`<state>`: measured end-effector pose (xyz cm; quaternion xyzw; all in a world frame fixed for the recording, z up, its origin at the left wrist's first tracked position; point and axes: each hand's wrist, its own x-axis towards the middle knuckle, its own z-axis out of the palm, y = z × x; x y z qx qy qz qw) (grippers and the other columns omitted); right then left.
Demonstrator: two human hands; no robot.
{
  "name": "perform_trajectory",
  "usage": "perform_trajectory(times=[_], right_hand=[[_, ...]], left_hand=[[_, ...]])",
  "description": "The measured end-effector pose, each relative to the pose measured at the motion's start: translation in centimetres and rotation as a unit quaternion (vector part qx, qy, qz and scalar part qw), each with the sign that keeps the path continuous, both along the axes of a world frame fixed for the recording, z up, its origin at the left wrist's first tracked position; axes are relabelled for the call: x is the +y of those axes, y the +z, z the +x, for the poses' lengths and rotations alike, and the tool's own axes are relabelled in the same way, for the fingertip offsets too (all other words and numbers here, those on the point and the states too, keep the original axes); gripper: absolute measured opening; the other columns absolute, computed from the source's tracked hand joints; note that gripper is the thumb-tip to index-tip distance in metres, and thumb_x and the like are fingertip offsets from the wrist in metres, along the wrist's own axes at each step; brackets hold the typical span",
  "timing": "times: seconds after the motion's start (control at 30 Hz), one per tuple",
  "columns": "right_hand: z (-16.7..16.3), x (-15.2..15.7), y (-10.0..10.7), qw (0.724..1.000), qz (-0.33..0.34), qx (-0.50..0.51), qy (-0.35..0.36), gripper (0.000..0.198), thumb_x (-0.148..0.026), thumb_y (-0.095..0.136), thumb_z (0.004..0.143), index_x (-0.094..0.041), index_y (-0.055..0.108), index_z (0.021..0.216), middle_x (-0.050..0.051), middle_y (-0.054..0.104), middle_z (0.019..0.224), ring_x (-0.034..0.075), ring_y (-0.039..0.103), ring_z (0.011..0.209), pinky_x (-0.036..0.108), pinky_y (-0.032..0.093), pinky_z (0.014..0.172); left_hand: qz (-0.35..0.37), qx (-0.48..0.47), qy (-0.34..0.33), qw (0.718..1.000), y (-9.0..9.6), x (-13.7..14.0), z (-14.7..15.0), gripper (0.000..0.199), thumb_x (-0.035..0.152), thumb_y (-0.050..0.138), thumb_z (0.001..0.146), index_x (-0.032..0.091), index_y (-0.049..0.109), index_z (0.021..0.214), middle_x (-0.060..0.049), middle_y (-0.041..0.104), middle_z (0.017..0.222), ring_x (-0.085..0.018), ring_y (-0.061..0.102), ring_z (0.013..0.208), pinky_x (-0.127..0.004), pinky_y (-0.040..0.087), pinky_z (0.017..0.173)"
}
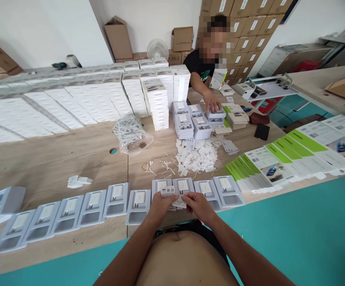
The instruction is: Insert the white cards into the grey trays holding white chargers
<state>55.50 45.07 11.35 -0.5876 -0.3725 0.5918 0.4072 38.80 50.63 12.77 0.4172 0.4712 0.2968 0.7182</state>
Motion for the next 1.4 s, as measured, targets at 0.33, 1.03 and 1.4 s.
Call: perform_trajectory(times=[0.33, 1.03, 1.4], right_hand=[[0.2, -1.0, -1.6, 0.997, 0.001, 0.013, -0.081, 0.034, -0.05, 0.071, 0.07, -0.019, 0.061, 0.076, -0.003, 0.06, 0.057, 0.013, 0.055, 0.051, 0.025, 0.043, 0.051], [9.3, -2.8, -5.6, 0.807, -0.094, -0.582, 0.042, 0.004, -0.022, 0.059, 0.081, -0.02, 0.058, 0.078, 0.007, 0.068, 0.075, 0.026, 0.064, 0.076, 0.031, 0.033, 0.063], [0.8, -0.6, 0.8, 0.993, 0.079, -0.09, -0.011, 0.026, -0.042, 0.07, 0.075, -0.021, 0.059, 0.086, -0.001, 0.061, 0.074, 0.015, 0.055, 0.067, 0.027, 0.045, 0.064]], left_hand=[[-0.028, 0.057, 0.036, 0.997, -1.1, -0.1, 0.9, 0.023, 0.028, 0.082, 0.061, 0.014, 0.071, 0.075, -0.003, 0.072, 0.069, -0.016, 0.063, 0.061, -0.026, 0.049, 0.059], [-0.169, -0.05, 0.042, 0.984, -0.8, -0.7, 0.3, 0.034, 0.035, 0.078, 0.071, 0.017, 0.07, 0.098, -0.011, 0.076, 0.096, -0.025, 0.071, 0.088, -0.033, 0.058, 0.074], [-0.159, -0.031, -0.008, 0.987, -0.1, -1.3, 1.1, 0.042, 0.034, 0.081, 0.066, 0.017, 0.07, 0.102, -0.009, 0.075, 0.098, -0.022, 0.069, 0.081, -0.031, 0.056, 0.064]])
